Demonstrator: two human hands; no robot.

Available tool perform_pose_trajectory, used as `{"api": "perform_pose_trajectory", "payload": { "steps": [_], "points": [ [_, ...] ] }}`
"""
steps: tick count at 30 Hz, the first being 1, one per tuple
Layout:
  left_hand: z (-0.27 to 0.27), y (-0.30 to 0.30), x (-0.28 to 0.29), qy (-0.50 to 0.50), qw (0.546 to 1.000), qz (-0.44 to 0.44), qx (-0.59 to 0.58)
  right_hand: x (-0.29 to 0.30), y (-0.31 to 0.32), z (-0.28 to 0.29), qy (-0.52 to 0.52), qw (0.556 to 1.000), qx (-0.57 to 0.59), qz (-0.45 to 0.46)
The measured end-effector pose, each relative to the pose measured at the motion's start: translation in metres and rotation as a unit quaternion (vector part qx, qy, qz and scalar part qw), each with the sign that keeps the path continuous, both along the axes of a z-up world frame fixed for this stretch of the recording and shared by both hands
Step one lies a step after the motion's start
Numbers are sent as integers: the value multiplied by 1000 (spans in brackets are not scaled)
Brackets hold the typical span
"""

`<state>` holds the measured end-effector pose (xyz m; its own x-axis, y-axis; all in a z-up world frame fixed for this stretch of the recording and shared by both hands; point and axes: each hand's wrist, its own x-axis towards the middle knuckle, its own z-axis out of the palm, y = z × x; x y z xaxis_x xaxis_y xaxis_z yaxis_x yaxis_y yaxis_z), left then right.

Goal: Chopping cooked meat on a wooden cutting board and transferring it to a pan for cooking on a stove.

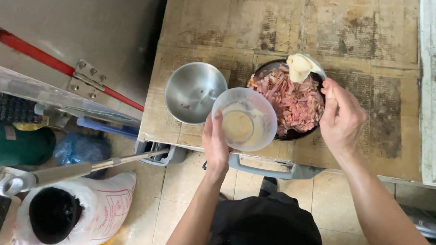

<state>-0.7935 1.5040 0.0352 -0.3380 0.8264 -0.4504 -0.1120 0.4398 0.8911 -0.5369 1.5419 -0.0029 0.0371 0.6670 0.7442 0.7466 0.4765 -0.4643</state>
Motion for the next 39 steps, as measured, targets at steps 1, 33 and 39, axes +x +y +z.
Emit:
{"api": "perform_pose_trajectory", "payload": {
  "steps": [1, 33, 39],
  "points": [
    [-3, -3, -7, -53, 997, 49, -12, -2, -2, 5, -8, 1000, -1, -1],
    [-169, 49, -43, 554, 801, 57, 219, -20, -14, 0, 52, 988, -139, -53],
    [-96, 38, 101, 593, 703, -354, 170, -23, -7, -23, 48, 984, -149, -82]
  ]
}}
